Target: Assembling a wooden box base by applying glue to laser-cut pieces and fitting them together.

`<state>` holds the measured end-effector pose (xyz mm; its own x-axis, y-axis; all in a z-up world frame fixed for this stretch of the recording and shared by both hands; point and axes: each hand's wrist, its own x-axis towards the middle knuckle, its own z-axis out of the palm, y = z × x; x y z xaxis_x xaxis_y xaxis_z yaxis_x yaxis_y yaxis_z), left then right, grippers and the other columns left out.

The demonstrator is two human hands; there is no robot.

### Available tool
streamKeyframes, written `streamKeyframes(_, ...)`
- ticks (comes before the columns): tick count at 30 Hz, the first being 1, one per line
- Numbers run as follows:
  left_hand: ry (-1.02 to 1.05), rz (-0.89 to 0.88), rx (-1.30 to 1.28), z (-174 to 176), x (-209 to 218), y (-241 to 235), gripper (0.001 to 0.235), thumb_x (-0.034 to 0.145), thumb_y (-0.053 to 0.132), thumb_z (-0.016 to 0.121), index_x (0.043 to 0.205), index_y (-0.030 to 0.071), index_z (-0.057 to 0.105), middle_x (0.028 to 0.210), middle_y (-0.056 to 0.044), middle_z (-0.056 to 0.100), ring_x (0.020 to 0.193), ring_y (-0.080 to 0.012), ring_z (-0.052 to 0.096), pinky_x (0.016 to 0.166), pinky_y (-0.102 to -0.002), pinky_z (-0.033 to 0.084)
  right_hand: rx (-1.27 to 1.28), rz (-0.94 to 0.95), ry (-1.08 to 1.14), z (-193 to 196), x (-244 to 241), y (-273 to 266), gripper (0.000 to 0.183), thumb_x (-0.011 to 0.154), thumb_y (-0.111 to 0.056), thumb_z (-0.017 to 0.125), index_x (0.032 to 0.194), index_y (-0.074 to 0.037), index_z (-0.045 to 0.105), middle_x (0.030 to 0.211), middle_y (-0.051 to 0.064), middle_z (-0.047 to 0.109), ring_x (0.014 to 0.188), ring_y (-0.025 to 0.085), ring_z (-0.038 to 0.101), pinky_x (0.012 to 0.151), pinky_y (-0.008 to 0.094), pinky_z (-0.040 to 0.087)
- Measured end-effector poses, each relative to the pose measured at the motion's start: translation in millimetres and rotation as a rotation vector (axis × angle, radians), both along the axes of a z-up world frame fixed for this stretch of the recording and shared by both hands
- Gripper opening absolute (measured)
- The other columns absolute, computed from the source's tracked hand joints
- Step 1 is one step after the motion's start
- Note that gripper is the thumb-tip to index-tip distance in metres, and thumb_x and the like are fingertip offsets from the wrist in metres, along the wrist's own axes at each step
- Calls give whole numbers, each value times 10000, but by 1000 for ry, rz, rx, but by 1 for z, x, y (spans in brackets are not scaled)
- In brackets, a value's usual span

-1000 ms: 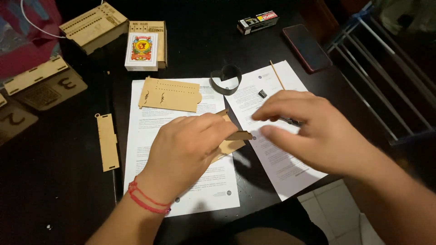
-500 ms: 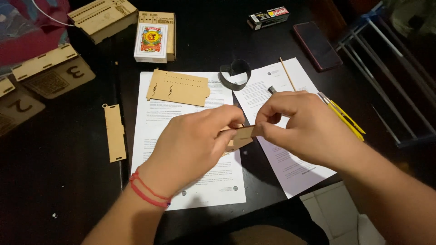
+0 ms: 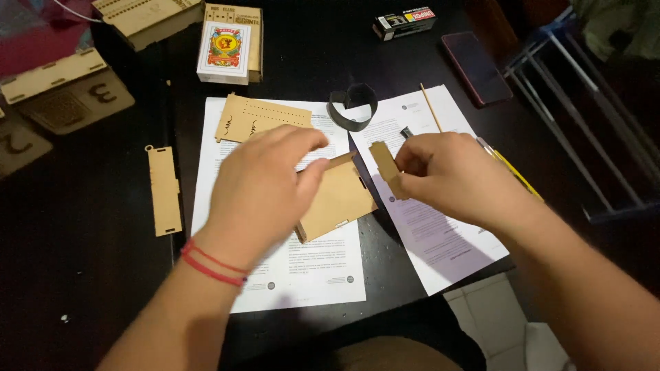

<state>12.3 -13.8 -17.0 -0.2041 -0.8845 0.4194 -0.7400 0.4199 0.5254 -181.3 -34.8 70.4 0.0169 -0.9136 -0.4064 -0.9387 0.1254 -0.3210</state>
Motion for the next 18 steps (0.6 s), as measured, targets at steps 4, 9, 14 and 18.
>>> streamKeyframes(4, -65, 72, 146, -21, 4, -11, 254, 902, 298, 599, 1063, 155, 733, 1012, -83, 722, 922, -356, 627, 762, -497, 477, -84, 18, -82, -37, -15, -9, 150, 793, -127, 608, 669, -96, 687, 613, 0, 646, 586, 109, 511, 578, 286, 376)
streamKeyframes(9, -144, 46, 168, -39, -7, -13, 211, 955, 272, 540, 989, 160, 715, 906, -52, 717, 860, -333, 631, 756, -485, 457, -34, -18, -16, -44, 4, -6, 169, 758, -178, 586, 605, -109, 606, 578, -6, 616, 522, 132, 455, 505, 309, 324)
streamKeyframes(14, -234, 66, 186, -49, -9, -16, 237, 990, 203, 486, 812, 168, 639, 746, -12, 653, 747, -311, 597, 710, -449, 433, -48, 14, 8, -50, 6, -10, 141, 787, -158, 584, 681, -104, 660, 664, -7, 664, 597, 126, 508, 532, 296, 357)
streamKeyframes(18, -254, 61, 201, -56, -7, -19, 275, 1000, 197, 469, 783, 149, 631, 746, -46, 662, 717, -337, 602, 693, -479, 440, -77, 33, 7, -59, 4, -14, 183, 811, -211, 626, 670, -95, 644, 618, 1, 626, 565, 121, 459, 515, 308, 326)
